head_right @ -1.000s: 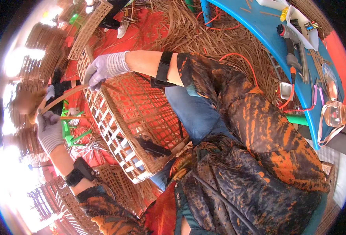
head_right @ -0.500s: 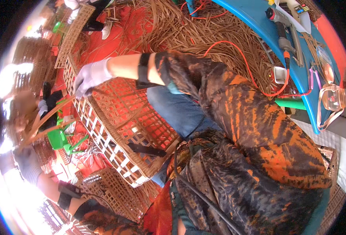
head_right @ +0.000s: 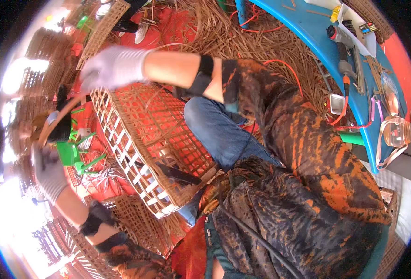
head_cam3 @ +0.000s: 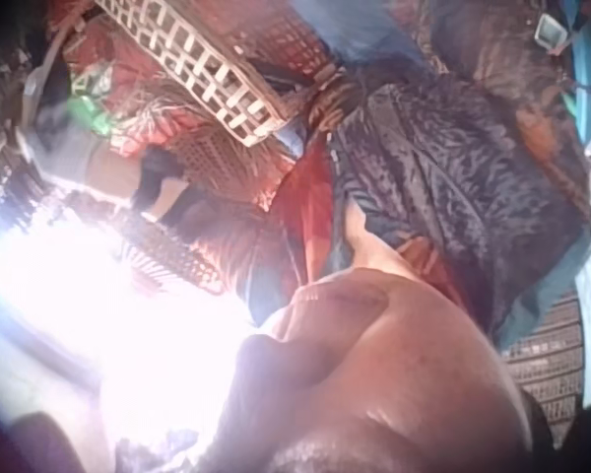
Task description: Assembling and securing bamboo cages or frames using manual weaving and a pneumatic stapler.
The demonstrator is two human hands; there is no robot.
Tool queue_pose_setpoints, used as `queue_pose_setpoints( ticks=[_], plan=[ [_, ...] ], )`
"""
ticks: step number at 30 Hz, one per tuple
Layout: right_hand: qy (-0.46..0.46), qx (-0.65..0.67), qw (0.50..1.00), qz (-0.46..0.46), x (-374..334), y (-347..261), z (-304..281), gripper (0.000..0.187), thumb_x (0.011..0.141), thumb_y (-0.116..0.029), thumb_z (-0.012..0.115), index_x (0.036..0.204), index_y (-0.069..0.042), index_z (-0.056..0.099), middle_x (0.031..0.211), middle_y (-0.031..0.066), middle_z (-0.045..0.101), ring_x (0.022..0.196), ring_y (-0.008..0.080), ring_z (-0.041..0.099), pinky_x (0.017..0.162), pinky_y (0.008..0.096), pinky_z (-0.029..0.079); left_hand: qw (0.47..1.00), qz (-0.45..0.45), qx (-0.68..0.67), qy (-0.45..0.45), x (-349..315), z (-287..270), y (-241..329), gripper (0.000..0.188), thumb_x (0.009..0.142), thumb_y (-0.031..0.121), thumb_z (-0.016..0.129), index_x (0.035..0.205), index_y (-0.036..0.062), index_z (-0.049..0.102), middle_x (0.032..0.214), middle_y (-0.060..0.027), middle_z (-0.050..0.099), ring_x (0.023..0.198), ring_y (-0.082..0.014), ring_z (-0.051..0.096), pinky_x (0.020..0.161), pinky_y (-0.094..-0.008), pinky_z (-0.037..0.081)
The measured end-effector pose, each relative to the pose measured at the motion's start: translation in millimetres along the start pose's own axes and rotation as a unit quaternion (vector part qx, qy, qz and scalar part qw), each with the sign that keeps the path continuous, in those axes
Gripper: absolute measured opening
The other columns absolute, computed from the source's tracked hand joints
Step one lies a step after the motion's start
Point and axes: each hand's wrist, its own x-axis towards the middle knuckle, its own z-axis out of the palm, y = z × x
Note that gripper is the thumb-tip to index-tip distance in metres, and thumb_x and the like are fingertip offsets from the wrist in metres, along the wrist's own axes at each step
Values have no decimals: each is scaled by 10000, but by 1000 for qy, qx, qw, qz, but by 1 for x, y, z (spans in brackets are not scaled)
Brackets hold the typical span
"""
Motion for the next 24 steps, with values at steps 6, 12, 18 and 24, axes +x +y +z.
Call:
queue_pose_setpoints(
  ticks=[6, 12, 18, 24],
  plan=[
    [9, 70, 997, -16, -12, -33, 18, 307, 888, -324, 626, 1037, -56, 645, 907, 63, 689, 671, 119, 645, 656, 274, 530, 992, -29, -40, -112, -41, 91, -24, 236, 925, 113, 597, 1119, -22, 595, 916, -58, 590, 747, -103, 510, 566, -217, 372],
    [180, -28, 972, -149, -19, -47, 16, 236, 863, -293, 656, 917, -63, 655, 834, 94, 682, 746, 281, 669, 702, 347, 527, 993, -48, 10, -107, -57, 103, -57, 178, 910, 135, 622, 1054, 34, 601, 912, -34, 628, 673, -82, 538, 555, -212, 391],
    [-124, 106, 983, 84, -45, 6, -16, 253, 942, -300, 553, 932, -68, 654, 607, -22, 522, 494, 68, 476, 447, 230, 353, 983, -64, -149, -90, -26, 49, -27, 209, 931, 122, 584, 1066, -39, 581, 937, -77, 593, 686, -87, 506, 541, -199, 354],
    [-36, 79, 940, 329, -144, 195, -118, 238, 896, -301, 591, 997, -101, 671, 700, -19, 592, 571, 48, 494, 490, 224, 385, 969, -25, -208, 132, 24, -173, 40, 232, 889, 80, 630, 1071, -56, 581, 764, -57, 542, 647, -81, 474, 531, -200, 344]
  ],
)
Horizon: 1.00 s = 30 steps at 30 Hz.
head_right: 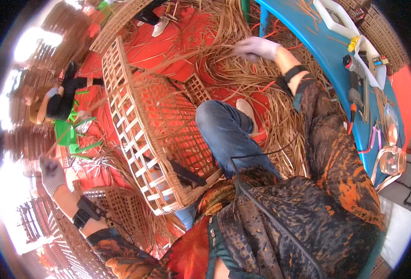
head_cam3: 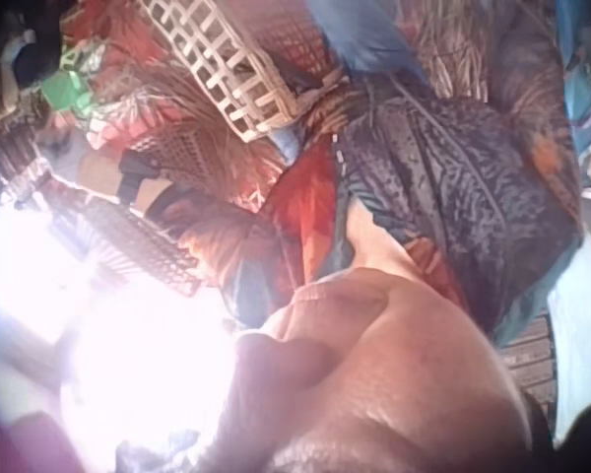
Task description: Assembling and securing bamboo cages or frames using manual weaving and a pneumatic stapler.
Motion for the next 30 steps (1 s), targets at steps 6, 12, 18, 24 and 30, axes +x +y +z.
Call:
queue_pose_setpoints(
  ticks=[6, 12, 18, 24, 30],
  plan=[
    [195, -456, 868, 17, 16, 60, -69, 303, 879, -229, 546, 1106, -55, 645, 972, 154, 670, 836, 298, 644, 750, 391, 503, 994, 64, 92, 14, -27, 3, -32, 263, 903, 115, 633, 1083, -67, 572, 818, -13, 555, 637, -51, 428, 519, -184, 310],
    [98, -196, 892, -395, -6, -205, 138, 404, 909, -301, 601, 1277, -139, 557, 1082, 26, 672, 691, 100, 602, 600, 272, 517, 984, -56, 58, -156, -105, 129, -171, 223, 918, 104, 603, 1071, -57, 584, 863, -71, 574, 654, -82, 447, 531, -205, 341],
    [-117, -87, 954, -263, -17, -230, 183, 286, 944, -323, 543, 1003, -64, 648, 677, 26, 596, 512, 107, 550, 487, 270, 437, 994, -78, 43, -66, -106, 123, -176, 170, 929, 128, 598, 1042, 2, 597, 764, -4, 546, 598, -61, 424, 495, -196, 337],
    [-147, -57, 983, -93, -18, -135, 68, 249, 950, -290, 526, 884, -67, 614, 648, -45, 522, 456, 34, 403, 402, 217, 294, 997, -58, 3, 48, -40, -1, -122, 104, 893, 120, 650, 966, 58, 609, 709, 9, 575, 542, -45, 449, 437, -181, 324],
    [41, -59, 993, 94, -30, -3, -44, 300, 926, -365, 555, 928, -78, 644, 690, -11, 588, 442, 66, 463, 404, 218, 329, 981, -5, 12, 194, -16, -78, -80, 130, 894, 159, 661, 972, 63, 621, 696, 18, 537, 562, -60, 457, 454, -185, 334]
  ],
)
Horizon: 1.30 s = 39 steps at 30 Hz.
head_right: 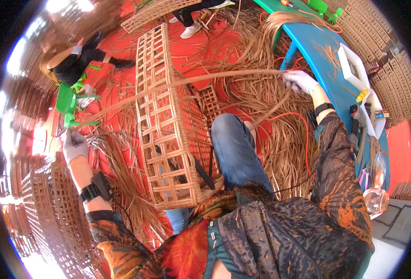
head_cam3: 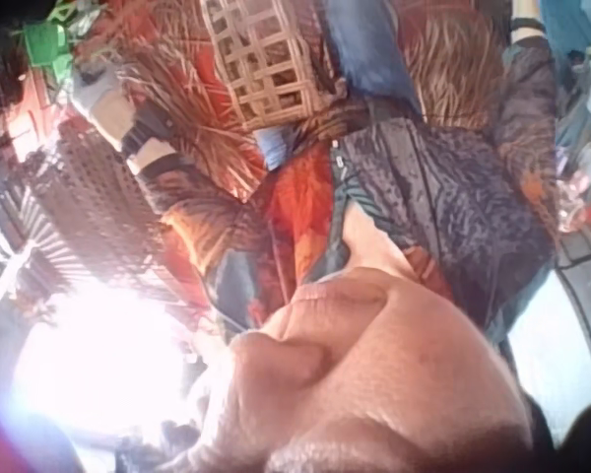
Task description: Assembling and securing bamboo cages or frames using manual weaving and a pneumatic stapler.
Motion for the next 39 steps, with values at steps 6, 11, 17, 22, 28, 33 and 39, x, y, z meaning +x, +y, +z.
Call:
queue_pose_setpoints(
  ticks=[6, 11, 17, 22, 28, 33, 39],
  plan=[
    [183, -404, 892, -85, 17, -35, 23, 360, 879, -342, 560, 1102, -71, 641, 1071, 157, 656, 1024, 332, 614, 900, 396, 470, 977, 89, 154, -117, -93, 64, -49, 211, 860, 233, 690, 986, 68, 656, 795, 38, 563, 641, -57, 465, 522, -206, 338],
    [-22, -77, 943, -324, -33, -229, 151, 314, 974, -216, 499, 1194, -20, 608, 1143, 100, 660, 1023, 165, 632, 908, 297, 492, 912, 86, 280, -288, -199, 119, -94, 193, 863, 185, 662, 909, -1, 680, 669, -12, 611, 552, -47, 503, 523, -192, 399],
    [-85, -63, 918, -382, -73, -298, 233, 309, 958, -266, 554, 1115, -10, 629, 978, 53, 680, 934, 101, 599, 823, 272, 478, 852, 80, 389, -341, -224, 128, -134, 171, 861, 159, 664, 858, -9, 694, 692, -33, 656, 575, -46, 556, 524, -196, 424],
    [-112, 151, 904, -384, -57, -286, 214, 292, 988, -258, 491, 1042, -1, 621, 821, 19, 635, 749, 105, 589, 728, 255, 477, 780, 109, 459, -412, -216, 136, -117, 203, 852, 181, 677, 966, 19, 720, 684, 5, 624, 644, -37, 535, 589, -205, 426],
    [-99, 241, 933, -248, -12, -237, 151, 292, 980, -274, 512, 1138, -45, 602, 659, -36, 504, 524, 25, 407, 448, 174, 297, 816, 119, 470, -316, -124, 83, -141, 393, 848, 171, 654, 1191, -16, 611, 1059, -117, 674, 954, -147, 619, 849, -262, 475],
    [-17, 185, 964, -192, 7, -194, 144, 229, 986, -265, 490, 1047, -68, 589, 649, -36, 517, 462, 25, 374, 402, 176, 268, 838, -41, 458, -295, -104, 108, -173, 540, 857, 336, 662, 1269, 1, 562, 1133, -91, 640, 927, -138, 593, 767, -254, 467],
    [155, 90, 925, -336, 32, -163, 190, 199, 953, -260, 554, 941, -74, 625, 668, 0, 582, 564, 92, 549, 519, 248, 458, 823, -12, 465, -327, -96, 135, -183, 416, 874, 186, 589, 1212, -56, 567, 1037, -60, 626, 940, -134, 565, 865, -269, 420]
  ],
)
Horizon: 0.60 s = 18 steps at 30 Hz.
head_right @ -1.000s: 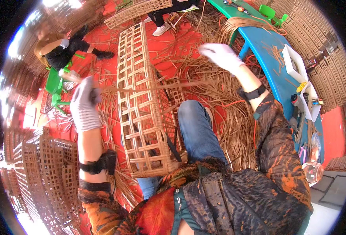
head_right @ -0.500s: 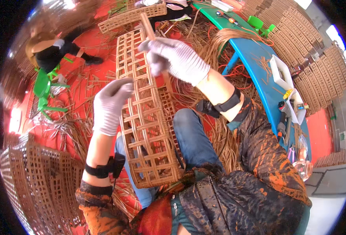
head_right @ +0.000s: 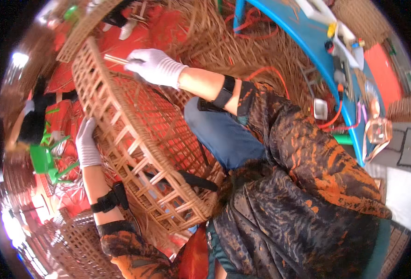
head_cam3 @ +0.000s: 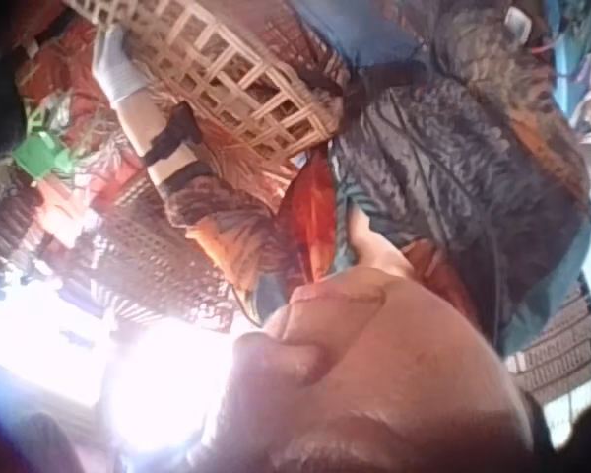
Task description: Assembling and securing bamboo cages or frames using manual weaving and a pneumatic stapler.
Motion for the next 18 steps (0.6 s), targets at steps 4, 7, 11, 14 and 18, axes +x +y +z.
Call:
queue_pose_setpoints(
  ticks=[4, 7, 11, 14, 18],
  plan=[
    [67, 94, 983, 144, -35, 19, -4, 205, 923, -255, 575, 937, -61, 639, 676, 32, 612, 576, 111, 573, 540, 265, 468, 993, -65, -85, -53, 6, -16, -3, 412, 882, 166, 538, 1246, -27, 554, 1123, -88, 626, 1042, -188, 586, 929, -306, 430],
    [78, 171, 950, 249, -59, 40, -9, 226, 898, -256, 586, 943, -44, 654, 688, 47, 635, 593, 129, 590, 574, 278, 483, 988, -115, -89, -56, 9, -42, -1, 373, 890, 154, 544, 1227, -9, 550, 1126, -94, 624, 1004, -211, 606, 887, -329, 490],
    [94, 203, 933, 283, -86, 46, -8, 217, 911, -245, 571, 939, -39, 631, 639, 26, 599, 528, 102, 537, 502, 262, 439, 988, -124, -87, -43, 16, -74, -7, 436, 872, 148, 601, 1276, 10, 510, 1131, -98, 627, 962, -217, 626, 787, -365, 559],
    [106, 223, 929, 275, -93, 46, -11, 195, 917, -237, 578, 948, -50, 622, 596, 8, 566, 471, 73, 490, 430, 242, 394, 981, -127, -92, -117, 18, -87, -4, 492, 862, 136, 612, 1316, 10, 471, 1160, -97, 616, 1004, -225, 615, 844, -363, 539],
    [111, 244, 920, 286, -91, 40, -19, 220, 907, -255, 584, 935, -42, 631, 625, 20, 587, 501, 90, 517, 475, 260, 420, 984, -117, -91, -99, 19, -91, -6, 532, 849, 94, 608, 1347, 11, 439, 1210, -98, 590, 1098, -229, 574, 965, -350, 467]
  ],
)
